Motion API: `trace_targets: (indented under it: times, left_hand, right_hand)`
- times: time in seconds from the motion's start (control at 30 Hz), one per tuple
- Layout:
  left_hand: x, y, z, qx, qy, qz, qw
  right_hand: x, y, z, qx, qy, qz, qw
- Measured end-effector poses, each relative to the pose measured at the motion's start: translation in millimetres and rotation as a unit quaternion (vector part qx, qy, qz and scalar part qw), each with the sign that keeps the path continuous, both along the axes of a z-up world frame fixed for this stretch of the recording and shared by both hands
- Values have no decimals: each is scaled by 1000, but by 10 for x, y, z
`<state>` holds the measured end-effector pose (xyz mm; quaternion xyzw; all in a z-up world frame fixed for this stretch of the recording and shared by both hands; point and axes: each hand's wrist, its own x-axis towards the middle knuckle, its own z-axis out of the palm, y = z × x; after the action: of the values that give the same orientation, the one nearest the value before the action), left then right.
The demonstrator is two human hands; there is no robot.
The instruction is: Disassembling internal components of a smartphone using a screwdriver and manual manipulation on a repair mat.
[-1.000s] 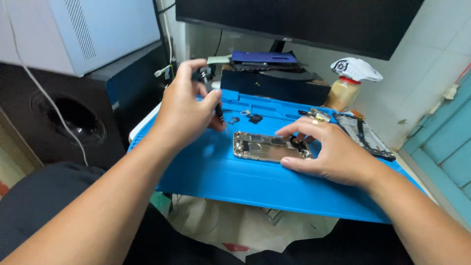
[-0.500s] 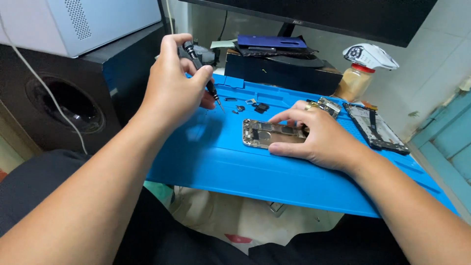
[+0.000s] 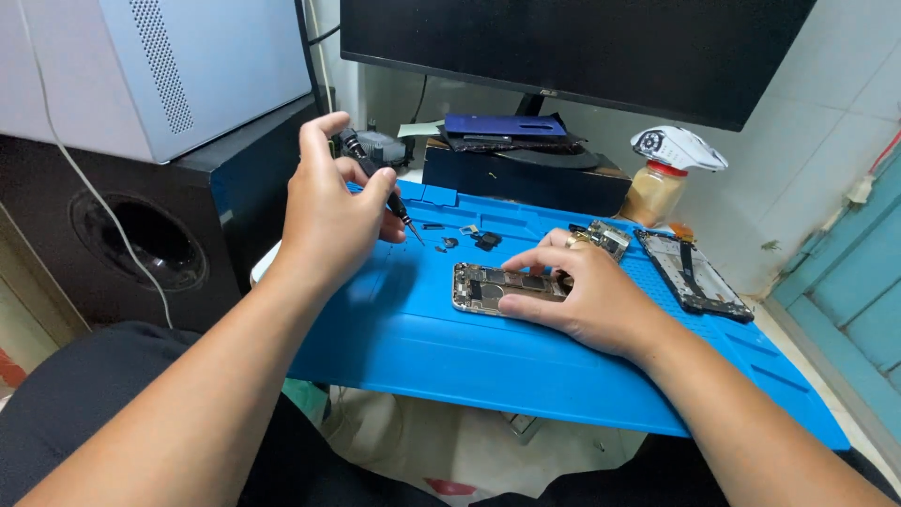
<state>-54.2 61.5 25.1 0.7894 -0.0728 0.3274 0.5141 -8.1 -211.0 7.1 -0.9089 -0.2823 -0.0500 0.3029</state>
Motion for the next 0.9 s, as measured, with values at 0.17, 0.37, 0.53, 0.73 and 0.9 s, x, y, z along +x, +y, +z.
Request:
trace_targets:
  times: [0.17,0.37,0.53,0.73,0.9]
  left_hand:
    - [22,4,-17,2,-14,5,1000]
    - [44,4,-34,-47,-4,7,999]
    - [105,14,-8,-60,32,30,997]
    - [96,-3,-49,-66,74,38,994]
    - [170,12,-88,-65,68,36,995]
  right_hand:
    - [2,-9,-22,5,9,1,1000]
    - [-18,40,-7,-29,33,-14,999]
    - [-69,69,92,-64,80,-50,993]
    - [-79,29,13,-44,-6,-25,999]
    - [-22,-28,-58,-35,-79,5,996]
